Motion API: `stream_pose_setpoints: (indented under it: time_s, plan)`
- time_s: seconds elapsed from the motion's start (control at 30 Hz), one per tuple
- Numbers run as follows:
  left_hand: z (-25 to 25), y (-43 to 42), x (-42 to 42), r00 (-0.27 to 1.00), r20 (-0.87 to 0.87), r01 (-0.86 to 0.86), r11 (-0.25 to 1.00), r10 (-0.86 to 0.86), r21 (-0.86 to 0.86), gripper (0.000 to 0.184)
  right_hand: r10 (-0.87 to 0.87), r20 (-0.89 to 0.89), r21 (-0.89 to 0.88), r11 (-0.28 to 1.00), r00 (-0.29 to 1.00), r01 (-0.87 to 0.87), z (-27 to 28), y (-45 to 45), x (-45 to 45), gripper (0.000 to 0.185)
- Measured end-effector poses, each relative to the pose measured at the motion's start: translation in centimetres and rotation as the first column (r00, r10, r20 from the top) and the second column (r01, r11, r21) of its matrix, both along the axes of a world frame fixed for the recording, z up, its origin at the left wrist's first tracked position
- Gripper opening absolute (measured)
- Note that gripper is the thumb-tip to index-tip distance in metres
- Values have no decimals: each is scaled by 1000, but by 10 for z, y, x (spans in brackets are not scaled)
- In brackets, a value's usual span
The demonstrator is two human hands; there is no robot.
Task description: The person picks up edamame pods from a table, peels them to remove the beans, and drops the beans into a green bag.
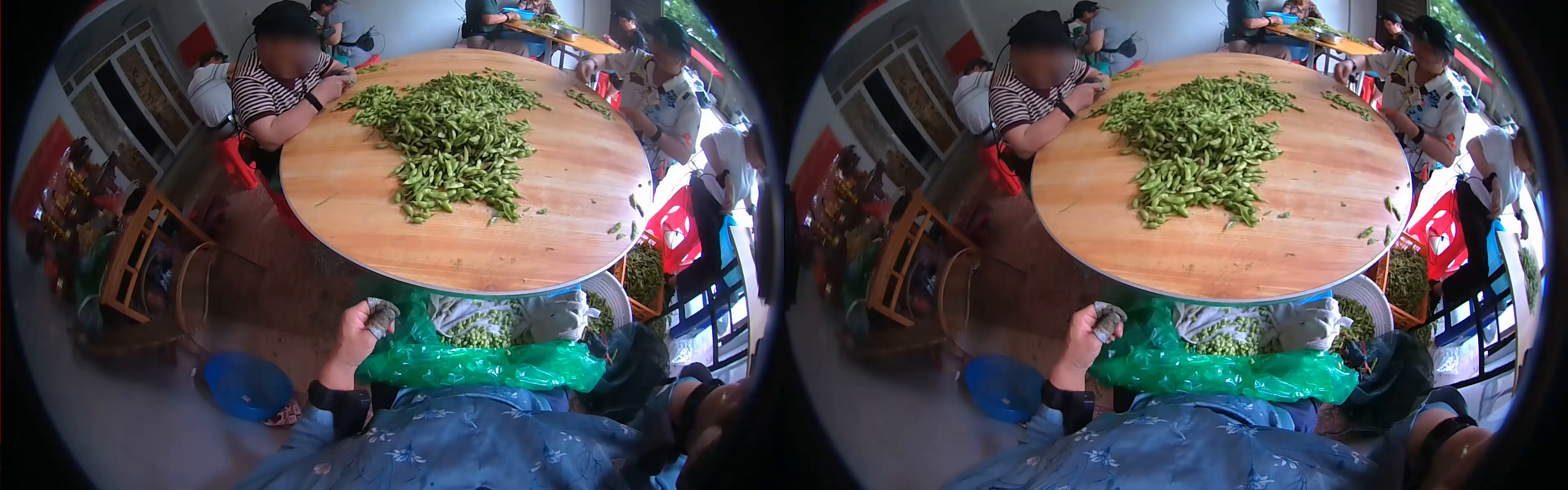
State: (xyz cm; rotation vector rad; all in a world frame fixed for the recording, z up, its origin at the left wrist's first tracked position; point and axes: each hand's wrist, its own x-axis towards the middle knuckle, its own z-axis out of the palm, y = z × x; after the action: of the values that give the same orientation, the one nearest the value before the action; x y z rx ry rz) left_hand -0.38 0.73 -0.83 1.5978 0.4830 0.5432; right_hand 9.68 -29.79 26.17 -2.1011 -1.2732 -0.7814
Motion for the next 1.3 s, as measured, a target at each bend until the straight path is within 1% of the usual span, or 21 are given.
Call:
stream_pose_setpoints:
  time_s: [0.17, 0.27, 0.37, 0.43, 0.47, 0.5, 0.57, 0.6, 0.67, 0.8, 0.87, 0.9, 0.97, 1.0, 1.03, 1.1, 1.13, 1.17, 1.23, 1.27, 1.3]
  plan:
    - [4, 9, 9, 996, 53, -61, 996, 64, -68, 9, 52, 51, 329, 942, 997, -66, -44, -39, 40, 28]
    - [18, 17, 30, 980, 150, -127, 992, 128, -20, 8, 107, 87, 537, 833, 990, -137, -78, -59, 69, 27]
    - [15, 44, 61, 956, 243, -203, 970, 167, 133, 17, 210, -54, 619, 774, 976, -132, -122, -52, 101, 28]
    - [10, 62, 86, 953, 249, -224, 953, 171, 203, 26, 217, -315, 517, 856, 924, -25, -148, -18, 124, 30]
    - [7, 72, 100, 950, 260, -246, 930, 175, 274, 34, 249, -396, 437, 897, 884, -56, -150, 8, 126, 21]
    - [-1, 87, 114, 950, 259, -244, 931, 173, 272, 34, 240, -440, 317, 943, 865, -101, -168, 23, 144, 24]
    - [-16, 113, 137, 949, 140, -314, 790, 284, 526, 47, 322, -496, 294, 936, 806, -193, -191, 51, 161, 27]
    - [-14, 117, 144, 949, 138, -313, 792, 284, 524, 47, 362, -495, 334, 918, 790, -212, -200, 64, 168, 25]
    - [-8, 124, 162, 910, -2, -306, 675, 414, 672, 53, 389, -528, 372, 905, 755, -206, -215, 85, 179, 21]
    - [8, 121, 181, 887, -113, -250, 672, 447, 697, 49, 384, -540, 372, 907, 749, -196, -237, 109, 190, 19]
    - [8, 117, 179, 934, -240, -44, 754, 263, 656, 39, 362, -587, 330, 924, 724, -195, -245, 111, 188, 19]
    - [7, 112, 175, 932, -250, -38, 756, 263, 653, 39, 361, -595, 328, 925, 718, -193, -251, 112, 187, 19]
    - [6, 97, 171, 981, -173, 30, 809, 89, 588, 29, 301, -612, 268, 949, 731, -166, -261, 111, 185, 19]
    - [3, 87, 170, 997, -72, 19, 780, 34, 625, 25, 294, -603, 279, 949, 742, -149, -259, 111, 181, 19]
    - [3, 81, 168, 996, -80, 31, 781, 25, 623, 25, 286, -610, 278, 950, 739, -138, -260, 111, 181, 19]
    - [4, 68, 161, 993, -99, 117, 661, -65, 741, 23, 308, -570, 326, 936, 762, -134, -265, 113, 184, 19]
    - [2, 66, 162, 989, 90, 7, 642, -119, 767, 20, 252, -558, 269, 956, 791, -115, -259, 111, 182, 18]
    - [5, 67, 162, 988, 90, 13, 640, -127, 768, 20, 247, -558, 271, 957, 792, -108, -260, 112, 184, 18]
    - [20, 67, 154, 996, 56, -92, 722, 74, 685, 17, 307, -597, 330, 936, 742, -121, -267, 112, 185, 18]
    - [18, 74, 155, 982, 130, -188, 664, 136, 723, 13, 302, -602, 329, 937, 740, -114, -267, 112, 184, 18]
    - [23, 72, 157, 983, 125, -181, 666, 131, 724, 13, 279, -581, 304, 946, 764, -114, -266, 112, 184, 18]
